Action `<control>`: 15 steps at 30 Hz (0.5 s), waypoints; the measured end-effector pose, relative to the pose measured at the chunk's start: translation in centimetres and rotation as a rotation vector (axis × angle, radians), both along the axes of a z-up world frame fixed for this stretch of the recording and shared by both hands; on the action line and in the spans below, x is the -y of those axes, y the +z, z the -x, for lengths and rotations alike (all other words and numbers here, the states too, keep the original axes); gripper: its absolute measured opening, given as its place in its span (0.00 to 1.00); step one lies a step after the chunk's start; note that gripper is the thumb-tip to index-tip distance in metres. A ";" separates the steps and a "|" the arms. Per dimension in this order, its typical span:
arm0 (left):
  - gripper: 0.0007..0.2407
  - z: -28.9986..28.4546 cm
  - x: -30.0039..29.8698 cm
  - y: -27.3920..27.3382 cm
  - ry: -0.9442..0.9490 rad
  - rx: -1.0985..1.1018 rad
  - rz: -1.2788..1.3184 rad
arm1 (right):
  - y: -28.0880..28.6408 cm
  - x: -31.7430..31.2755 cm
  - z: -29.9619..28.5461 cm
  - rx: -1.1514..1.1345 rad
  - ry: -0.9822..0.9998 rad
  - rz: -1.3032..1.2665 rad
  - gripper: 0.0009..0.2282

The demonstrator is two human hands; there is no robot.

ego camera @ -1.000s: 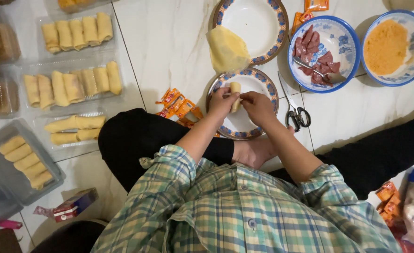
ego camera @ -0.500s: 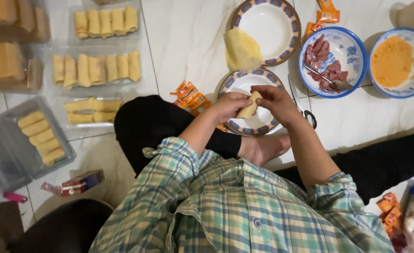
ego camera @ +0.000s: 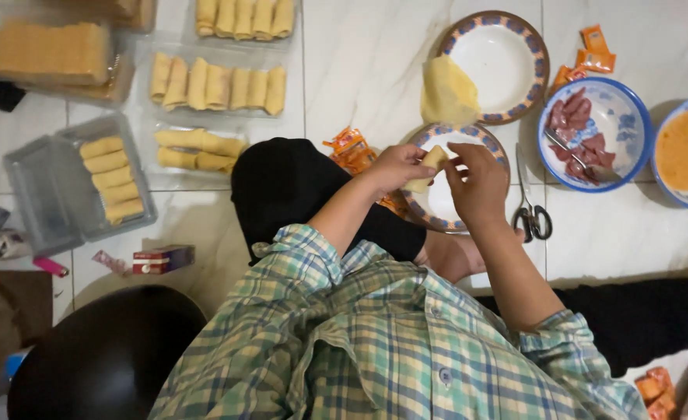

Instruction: Assembling pastry rolls by placing meat filling on wrappers and rolling them into shape.

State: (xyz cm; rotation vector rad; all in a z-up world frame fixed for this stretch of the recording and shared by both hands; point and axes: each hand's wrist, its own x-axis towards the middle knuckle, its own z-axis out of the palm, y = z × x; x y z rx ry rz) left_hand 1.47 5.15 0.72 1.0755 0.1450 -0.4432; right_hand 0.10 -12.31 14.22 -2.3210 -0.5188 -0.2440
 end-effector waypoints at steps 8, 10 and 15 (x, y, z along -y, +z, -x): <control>0.20 -0.6 -13.1 10.4 0.319 0.029 -0.231 | -2.2 1.8 2.7 0.020 0.035 -0.059 0.10; 0.20 -0.9 -17.5 11.9 0.397 0.017 -0.294 | -3.7 2.8 3.8 0.002 0.044 -0.028 0.10; 0.17 -2.0 -27.3 10.0 0.667 -0.289 -0.647 | -9.5 5.8 7.3 -0.088 0.007 0.201 0.11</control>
